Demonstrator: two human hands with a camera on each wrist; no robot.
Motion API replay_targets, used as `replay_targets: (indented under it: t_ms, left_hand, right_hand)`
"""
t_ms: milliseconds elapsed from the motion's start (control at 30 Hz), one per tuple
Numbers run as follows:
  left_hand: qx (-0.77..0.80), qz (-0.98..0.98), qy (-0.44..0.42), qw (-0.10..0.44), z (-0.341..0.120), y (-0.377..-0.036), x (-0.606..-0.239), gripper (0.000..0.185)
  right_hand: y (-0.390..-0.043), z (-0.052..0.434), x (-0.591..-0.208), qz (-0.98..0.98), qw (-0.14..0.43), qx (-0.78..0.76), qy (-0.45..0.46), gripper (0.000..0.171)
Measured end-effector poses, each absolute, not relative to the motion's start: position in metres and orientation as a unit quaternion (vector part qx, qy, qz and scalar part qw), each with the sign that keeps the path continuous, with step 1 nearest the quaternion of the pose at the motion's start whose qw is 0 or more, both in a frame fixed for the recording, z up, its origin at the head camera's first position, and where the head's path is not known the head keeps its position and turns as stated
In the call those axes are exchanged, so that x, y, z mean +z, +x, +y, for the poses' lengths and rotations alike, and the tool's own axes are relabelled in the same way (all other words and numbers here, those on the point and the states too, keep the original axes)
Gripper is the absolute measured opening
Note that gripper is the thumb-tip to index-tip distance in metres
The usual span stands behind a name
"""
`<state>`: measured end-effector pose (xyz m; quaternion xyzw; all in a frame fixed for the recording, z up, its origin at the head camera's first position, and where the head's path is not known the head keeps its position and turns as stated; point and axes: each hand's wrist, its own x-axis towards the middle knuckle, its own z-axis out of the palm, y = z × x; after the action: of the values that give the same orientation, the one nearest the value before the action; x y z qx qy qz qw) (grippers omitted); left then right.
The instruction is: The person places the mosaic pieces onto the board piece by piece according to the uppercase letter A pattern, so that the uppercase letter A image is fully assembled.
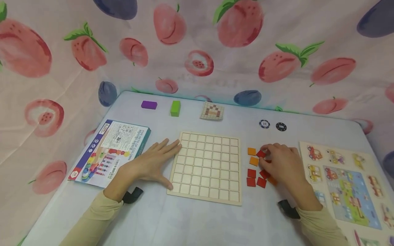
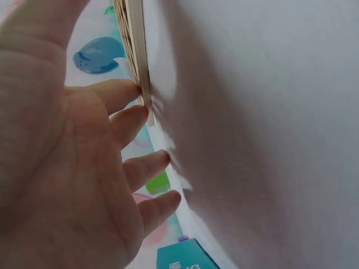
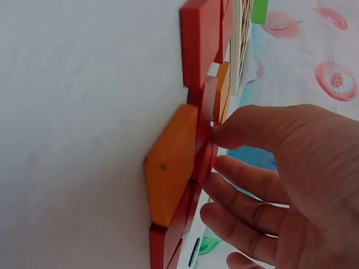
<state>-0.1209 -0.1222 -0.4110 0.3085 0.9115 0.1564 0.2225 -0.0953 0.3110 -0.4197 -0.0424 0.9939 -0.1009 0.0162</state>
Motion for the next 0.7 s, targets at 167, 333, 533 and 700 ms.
replay_targets:
  t_ms: [167, 333, 533, 700]
  left_hand:
    - [0.152, 0.913, 0.303, 0.228, -0.123, -0.121, -0.413, 0.139]
    - [0.146, 0.913, 0.301, 0.234, -0.122, -0.122, -0.412, 0.139]
    - [0.152, 0.910, 0.302, 0.240, -0.123, -0.123, -0.412, 0.136]
    - [0.158, 0.909, 0.302, 0.242, -0.124, -0.123, -0.413, 0.135]
  right_hand:
    - [-0.097, 0.308, -0.421, 0.995, -0.003, -0.095, -0.028, 0.039]
    - [-0.099, 0.305, -0.420, 0.993, -0.031, -0.114, -0.010, 0.044]
    - [-0.106, 0.295, -0.418, 0.991, -0.031, -0.127, -0.024, 0.041]
    - [-0.113, 0.283, -0.416, 0.990, -0.041, -0.126, -0.049, 0.042]
